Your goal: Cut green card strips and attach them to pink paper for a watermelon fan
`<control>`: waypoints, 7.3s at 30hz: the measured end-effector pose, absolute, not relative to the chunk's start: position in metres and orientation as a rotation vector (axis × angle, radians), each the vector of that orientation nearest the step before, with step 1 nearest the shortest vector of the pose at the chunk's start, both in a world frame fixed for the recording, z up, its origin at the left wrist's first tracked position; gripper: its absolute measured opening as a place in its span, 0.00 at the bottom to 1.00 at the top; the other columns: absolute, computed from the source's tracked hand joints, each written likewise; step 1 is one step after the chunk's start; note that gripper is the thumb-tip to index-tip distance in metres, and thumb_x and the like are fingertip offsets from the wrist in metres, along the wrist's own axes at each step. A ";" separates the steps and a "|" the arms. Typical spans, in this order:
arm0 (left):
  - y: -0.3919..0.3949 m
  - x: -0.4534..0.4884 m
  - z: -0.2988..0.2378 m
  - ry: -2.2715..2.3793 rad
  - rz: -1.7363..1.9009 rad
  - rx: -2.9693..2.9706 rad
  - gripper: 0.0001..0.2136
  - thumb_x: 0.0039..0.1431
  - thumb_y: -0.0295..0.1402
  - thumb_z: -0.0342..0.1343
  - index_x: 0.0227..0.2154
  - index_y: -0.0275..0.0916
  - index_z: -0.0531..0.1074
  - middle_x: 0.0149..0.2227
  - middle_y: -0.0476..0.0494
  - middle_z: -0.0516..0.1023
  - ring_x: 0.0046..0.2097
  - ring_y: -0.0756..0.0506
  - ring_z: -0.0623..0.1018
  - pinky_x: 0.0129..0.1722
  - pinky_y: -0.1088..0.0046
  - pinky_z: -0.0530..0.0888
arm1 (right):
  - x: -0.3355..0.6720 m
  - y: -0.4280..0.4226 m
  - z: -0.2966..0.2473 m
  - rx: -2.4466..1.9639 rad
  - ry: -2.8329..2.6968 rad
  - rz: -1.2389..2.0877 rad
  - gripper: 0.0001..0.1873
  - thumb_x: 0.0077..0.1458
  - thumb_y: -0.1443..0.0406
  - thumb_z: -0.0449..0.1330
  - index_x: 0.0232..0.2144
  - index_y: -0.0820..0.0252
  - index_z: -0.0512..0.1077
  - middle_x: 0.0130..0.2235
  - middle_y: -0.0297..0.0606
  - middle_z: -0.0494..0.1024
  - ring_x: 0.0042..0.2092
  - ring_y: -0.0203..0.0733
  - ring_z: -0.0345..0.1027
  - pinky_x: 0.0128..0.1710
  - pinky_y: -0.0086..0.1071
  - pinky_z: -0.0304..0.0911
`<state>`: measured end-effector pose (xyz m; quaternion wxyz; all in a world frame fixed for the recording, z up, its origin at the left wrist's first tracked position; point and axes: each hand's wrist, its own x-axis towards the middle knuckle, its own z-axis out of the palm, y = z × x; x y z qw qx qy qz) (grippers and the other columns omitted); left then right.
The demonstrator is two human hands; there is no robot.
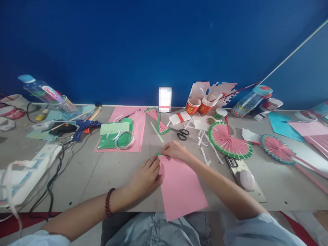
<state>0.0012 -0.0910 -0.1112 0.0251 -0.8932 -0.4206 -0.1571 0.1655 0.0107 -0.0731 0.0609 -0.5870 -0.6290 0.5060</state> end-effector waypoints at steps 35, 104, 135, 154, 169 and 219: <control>-0.090 -0.001 -0.100 -1.451 -0.448 -2.893 0.14 0.54 0.32 0.54 0.44 0.34 0.67 0.56 0.29 0.67 0.55 0.36 0.68 0.51 0.59 0.68 | 0.163 0.010 -0.077 -1.838 -2.112 1.171 0.09 0.45 0.60 0.58 0.19 0.59 0.71 0.18 0.30 0.74 0.22 0.33 0.64 0.22 0.25 0.52; -0.091 0.001 -0.105 -1.375 -0.302 -2.820 0.17 0.57 0.35 0.52 0.47 0.31 0.66 0.56 0.26 0.66 0.54 0.34 0.69 0.49 0.59 0.68 | 0.186 0.024 -0.065 -1.768 -2.304 1.177 0.12 0.46 0.59 0.60 0.18 0.59 0.68 0.20 0.32 0.73 0.22 0.34 0.63 0.24 0.27 0.54; -0.089 0.002 -0.102 -1.327 -0.149 -2.814 0.27 0.61 0.38 0.45 0.58 0.23 0.59 0.58 0.26 0.66 0.57 0.34 0.66 0.53 0.60 0.63 | 0.178 0.016 -0.071 -1.948 -2.567 0.613 0.10 0.53 0.58 0.57 0.28 0.58 0.72 0.29 0.37 0.76 0.30 0.38 0.69 0.24 0.28 0.48; -0.085 0.008 -0.097 -1.291 -0.099 -2.832 0.26 0.59 0.37 0.47 0.56 0.22 0.62 0.57 0.25 0.65 0.55 0.35 0.68 0.52 0.61 0.63 | 0.198 0.023 -0.071 -2.073 -2.477 0.558 0.21 0.52 0.47 0.57 0.21 0.56 0.71 0.26 0.35 0.75 0.31 0.40 0.69 0.25 0.28 0.50; -0.077 0.037 -0.098 -1.513 -0.248 -2.741 0.25 0.61 0.45 0.49 0.53 0.29 0.65 0.45 0.35 0.70 0.44 0.39 0.67 0.40 0.62 0.68 | 0.201 0.006 -0.083 -2.033 -2.383 0.379 0.22 0.56 0.47 0.54 0.26 0.56 0.73 0.26 0.36 0.75 0.30 0.42 0.69 0.25 0.29 0.47; -0.078 0.035 -0.098 -1.492 -0.288 -2.728 0.26 0.59 0.43 0.51 0.54 0.28 0.64 0.42 0.36 0.69 0.44 0.39 0.66 0.40 0.62 0.68 | 0.236 -0.006 -0.103 -1.834 -2.211 0.087 0.14 0.58 0.58 0.54 0.24 0.57 0.62 0.31 0.37 0.70 0.37 0.45 0.64 0.37 0.33 0.54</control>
